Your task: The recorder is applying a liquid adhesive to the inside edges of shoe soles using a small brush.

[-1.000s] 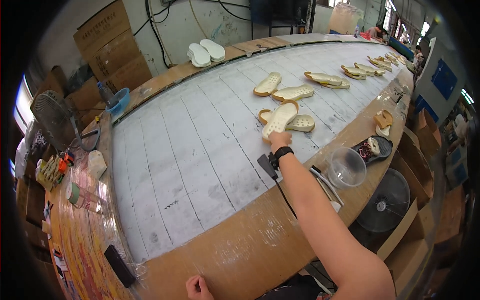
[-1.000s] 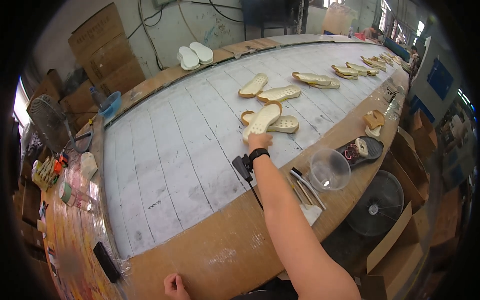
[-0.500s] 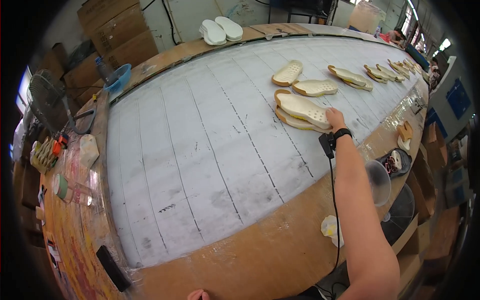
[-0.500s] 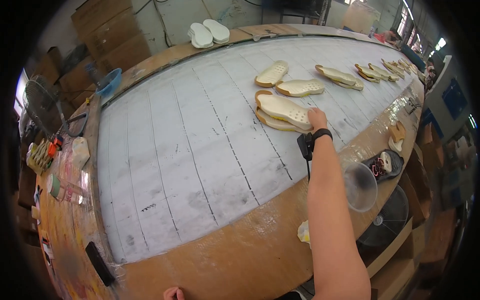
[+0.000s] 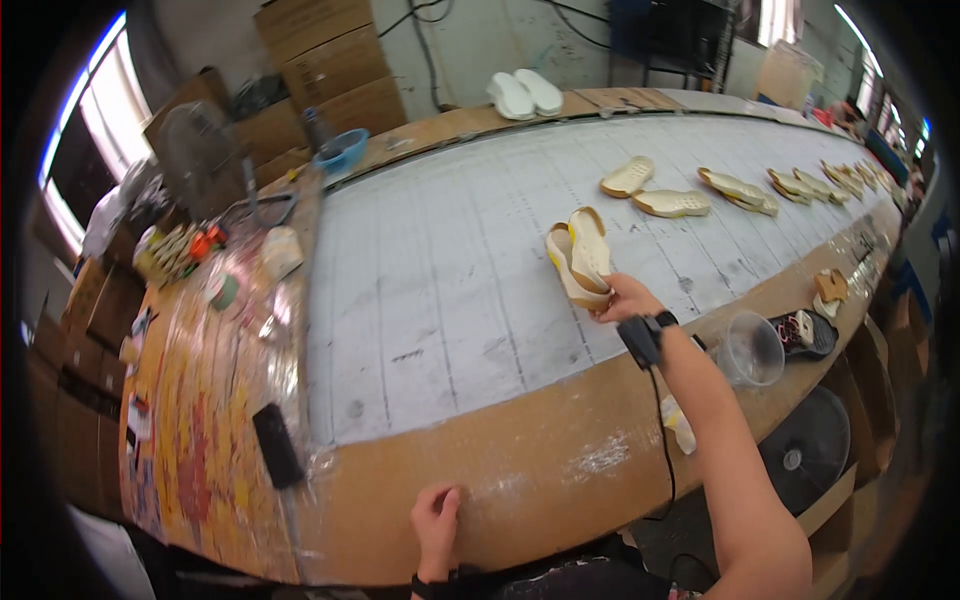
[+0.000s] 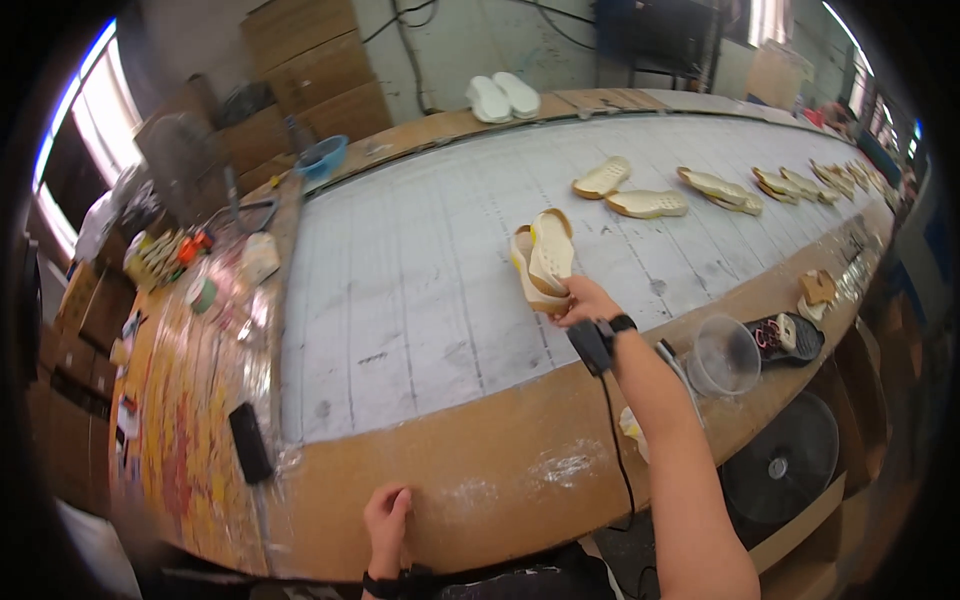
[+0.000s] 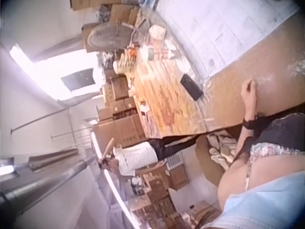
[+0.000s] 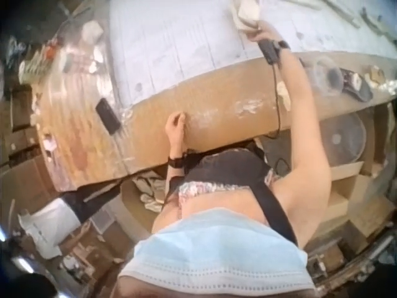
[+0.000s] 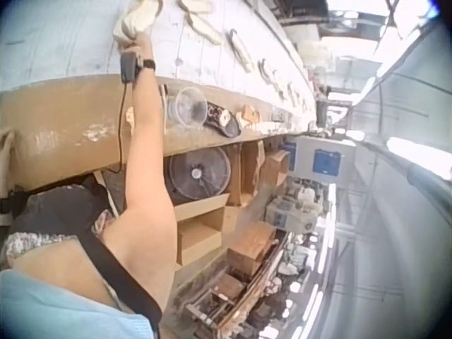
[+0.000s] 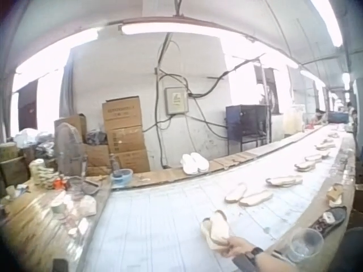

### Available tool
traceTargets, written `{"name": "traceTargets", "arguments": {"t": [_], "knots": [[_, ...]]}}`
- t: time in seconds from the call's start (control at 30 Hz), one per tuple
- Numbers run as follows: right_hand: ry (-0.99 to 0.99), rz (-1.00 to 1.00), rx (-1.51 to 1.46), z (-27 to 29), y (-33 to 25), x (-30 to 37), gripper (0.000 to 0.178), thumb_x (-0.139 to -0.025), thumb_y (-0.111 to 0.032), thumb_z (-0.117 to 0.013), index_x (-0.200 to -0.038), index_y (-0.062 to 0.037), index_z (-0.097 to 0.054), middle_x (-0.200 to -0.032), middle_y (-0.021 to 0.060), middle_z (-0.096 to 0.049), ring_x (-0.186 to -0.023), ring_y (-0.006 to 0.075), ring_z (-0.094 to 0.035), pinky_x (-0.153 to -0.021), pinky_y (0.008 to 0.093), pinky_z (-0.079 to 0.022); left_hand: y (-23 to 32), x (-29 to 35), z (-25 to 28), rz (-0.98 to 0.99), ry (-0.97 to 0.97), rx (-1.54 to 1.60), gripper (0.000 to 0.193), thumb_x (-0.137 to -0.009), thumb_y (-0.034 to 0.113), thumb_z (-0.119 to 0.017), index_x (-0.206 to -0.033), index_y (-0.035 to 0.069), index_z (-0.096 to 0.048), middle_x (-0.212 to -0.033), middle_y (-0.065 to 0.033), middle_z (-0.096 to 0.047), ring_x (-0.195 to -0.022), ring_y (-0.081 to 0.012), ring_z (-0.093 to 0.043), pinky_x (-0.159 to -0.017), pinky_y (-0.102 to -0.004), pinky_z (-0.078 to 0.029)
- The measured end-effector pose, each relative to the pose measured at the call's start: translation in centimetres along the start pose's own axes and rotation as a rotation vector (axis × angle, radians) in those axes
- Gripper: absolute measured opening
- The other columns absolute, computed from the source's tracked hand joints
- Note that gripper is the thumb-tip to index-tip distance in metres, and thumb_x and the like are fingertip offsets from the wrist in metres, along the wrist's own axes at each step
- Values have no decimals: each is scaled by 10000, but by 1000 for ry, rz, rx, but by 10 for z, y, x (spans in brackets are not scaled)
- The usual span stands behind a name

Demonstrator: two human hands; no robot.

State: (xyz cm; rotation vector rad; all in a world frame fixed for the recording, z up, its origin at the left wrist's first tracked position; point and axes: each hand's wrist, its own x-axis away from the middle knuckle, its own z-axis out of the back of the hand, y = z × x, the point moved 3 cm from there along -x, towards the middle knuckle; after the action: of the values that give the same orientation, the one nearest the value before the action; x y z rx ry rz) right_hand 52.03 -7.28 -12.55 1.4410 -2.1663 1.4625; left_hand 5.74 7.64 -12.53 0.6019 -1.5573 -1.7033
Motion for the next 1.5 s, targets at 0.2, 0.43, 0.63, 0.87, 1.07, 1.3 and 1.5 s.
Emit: {"name": "traceTargets", "arguments": {"t": [0.2, 0.43, 0.63, 0.87, 1.07, 1.3, 1.5], "knots": [[-672, -55, -202, -110, 122, 142, 585, -823, -109, -595, -1354, -154, -354, -1259, 20, -487, -1114, 198, -500, -849, 417, -450, 71, -7, -47, -216, -272, 394, 496, -901, 97, -525, -1350, 23, -326, -1279, -115, -454, -1176, -206, -458, -922, -326, -421], [-703, 22, 77, -156, 197, 231, 663, -854, -144, -585, -1419, -93, -243, -1324, 63, -432, -1166, 165, -472, -941, 306, -411, 106, 19, -44, -229, -295, 676, 555, -908, 137, -499, -1378, 32, -222, -1253, -80, -439, -1135, -154, -440, -965, -301, -361], [-805, 281, 47, -168, 194, 244, 811, -838, -247, -646, -1424, 0, -144, -1422, 102, -307, -1302, 200, -319, -1055, 327, -286, 99, 50, -32, -254, -304, 517, 594, -903, 140, -470, -1402, 26, -170, -1282, -82, -420, -1114, -148, -451, -955, -284, -367], [-595, 470, 325, -181, 202, 252, 901, -735, -130, -680, -1420, 32, -118, -1415, 136, -309, -1283, 222, -350, -1051, 336, -290, 103, 71, -29, -291, -380, 393, 759, -900, 133, -474, -1442, 43, 50, -1351, -109, -367, -1157, -153, -411, -976, -271, -333], [-666, 301, 94, -177, 206, 258, 937, -701, -154, -710, -1418, 32, -137, -1409, 146, -317, -1278, 225, -357, -1046, 341, -294, 108, 77, -22, -229, -427, 426, 756, -914, 156, -482, -1440, 40, 49, -1376, -122, -344, -1175, -166, -406, -982, -273, -326], [-600, 494, 239, -181, 211, 264, 956, -700, -194, -728, -1425, 12, -139, -1404, 157, -323, -1296, 241, -334, -1047, 349, -294, 112, 79, -23, -359, -321, 323, 733, -922, 205, -496, -1433, -1, -12, -1340, -140, -381, -1189, -198, -414, -985, -316, -339], [-416, 743, 856, -187, 198, 264, 941, -714, -223, -739, -1413, 24, -159, -1350, 189, -402, -1255, 253, -398, -1019, 349, -335, 92, 60, -22, -126, -171, 207, 543, -909, 259, -523, -1316, -29, -307, -1223, -163, -473, -1105, -262, -502, -947, -355, -398]]}}
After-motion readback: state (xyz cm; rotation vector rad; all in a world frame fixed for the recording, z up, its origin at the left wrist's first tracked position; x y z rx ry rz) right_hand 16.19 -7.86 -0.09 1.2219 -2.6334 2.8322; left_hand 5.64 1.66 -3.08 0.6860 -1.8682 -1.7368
